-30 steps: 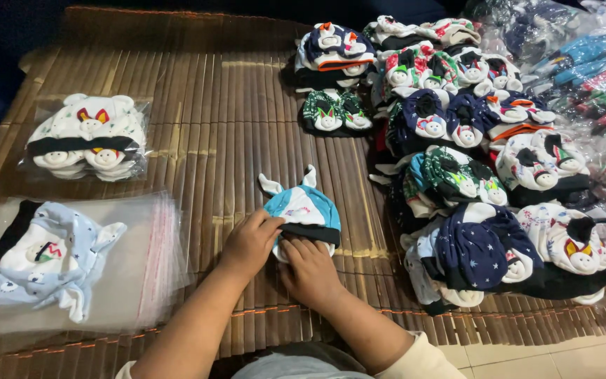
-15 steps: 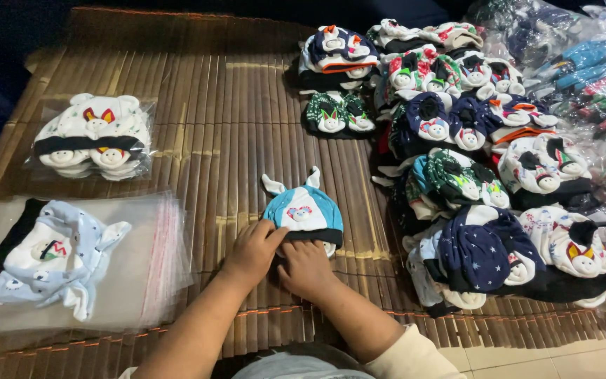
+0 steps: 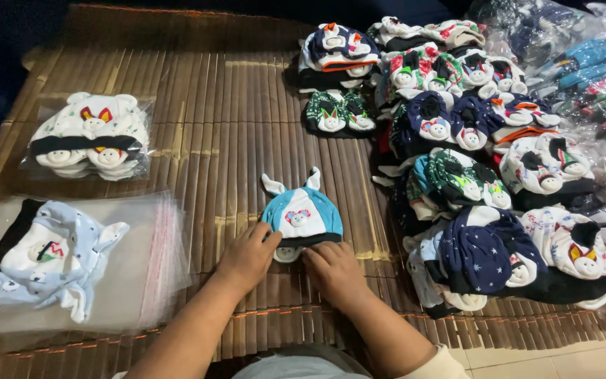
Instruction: Packaging small fabric items like baby hats into individual plastic bags
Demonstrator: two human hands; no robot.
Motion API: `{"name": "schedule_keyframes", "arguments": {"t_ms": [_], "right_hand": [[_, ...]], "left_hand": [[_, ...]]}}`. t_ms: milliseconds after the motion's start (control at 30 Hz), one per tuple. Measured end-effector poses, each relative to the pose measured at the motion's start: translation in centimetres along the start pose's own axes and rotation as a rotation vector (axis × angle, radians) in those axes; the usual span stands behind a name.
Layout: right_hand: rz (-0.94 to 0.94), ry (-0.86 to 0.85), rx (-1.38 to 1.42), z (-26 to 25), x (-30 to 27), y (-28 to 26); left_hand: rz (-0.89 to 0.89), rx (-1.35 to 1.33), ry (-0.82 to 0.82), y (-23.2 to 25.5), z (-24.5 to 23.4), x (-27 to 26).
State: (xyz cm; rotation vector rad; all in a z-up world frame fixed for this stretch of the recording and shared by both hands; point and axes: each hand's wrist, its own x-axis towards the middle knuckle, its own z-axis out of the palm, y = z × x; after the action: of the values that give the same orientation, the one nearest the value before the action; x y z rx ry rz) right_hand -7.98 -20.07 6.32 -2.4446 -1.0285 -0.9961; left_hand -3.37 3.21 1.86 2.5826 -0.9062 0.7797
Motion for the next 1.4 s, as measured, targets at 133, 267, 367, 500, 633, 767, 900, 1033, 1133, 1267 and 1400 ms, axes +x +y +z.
{"name": "schedule_keyframes", "arguments": {"t_ms": [133,267,367,500,633,767,900,1033,1133,1267,1400], "right_hand": [[0.089,-0.038,-0.035,-1.6,-0.7,2.2],[0.122,-0.035,-0.123,-1.1,-2.4,4.4],[0.09,-0.068,-0.086,-0.9,-2.7,5.2],[0.075,-0.101,-0.135,-1.2,-3.3,5.5],[0.064,-0.151,-0.181,-0.7,-4.0,5.9],[0.142,-0.195,-0.178,-0.2,-4.5,6.2],[0.236,-0.284,-0.167,-0.8,-3.5,6.0],[0.298,-0.285,-0.124,-1.8,-1.2,5.8],[0.306,-0.221,-0.091,-2.2,1.5,4.4],[0.256,-0.139,0.096,0.2,2.8,3.8],[0.331,-0.258,0.061,2.4,1.7,3.6]], "left_hand": [[-0.079,-0.033,-0.071,0.7,-0.2,-0.1],[-0.197,-0.025,-0.149,1.1,0.8,-0.7],[-0.139,-0.014,-0.076,1.4,0.7,-0.3],[-0.059,0.011,-0.049,1.0,1.0,-0.3],[0.036,0.138,-0.015,0.6,1.1,-0.5],[-0.016,0.082,-0.052,0.0,1.6,-0.8],[-0.107,0.038,-0.094,0.1,1.7,-1.2],[-0.145,-0.015,-0.13,1.4,-0.7,0.5],[-0.182,-0.078,-0.086,1.7,-0.5,1.7],[-0.154,-0.078,0.043,2.1,1.3,3.3],[-0.174,-0.154,-0.079,2.3,2.3,3.4]]}}
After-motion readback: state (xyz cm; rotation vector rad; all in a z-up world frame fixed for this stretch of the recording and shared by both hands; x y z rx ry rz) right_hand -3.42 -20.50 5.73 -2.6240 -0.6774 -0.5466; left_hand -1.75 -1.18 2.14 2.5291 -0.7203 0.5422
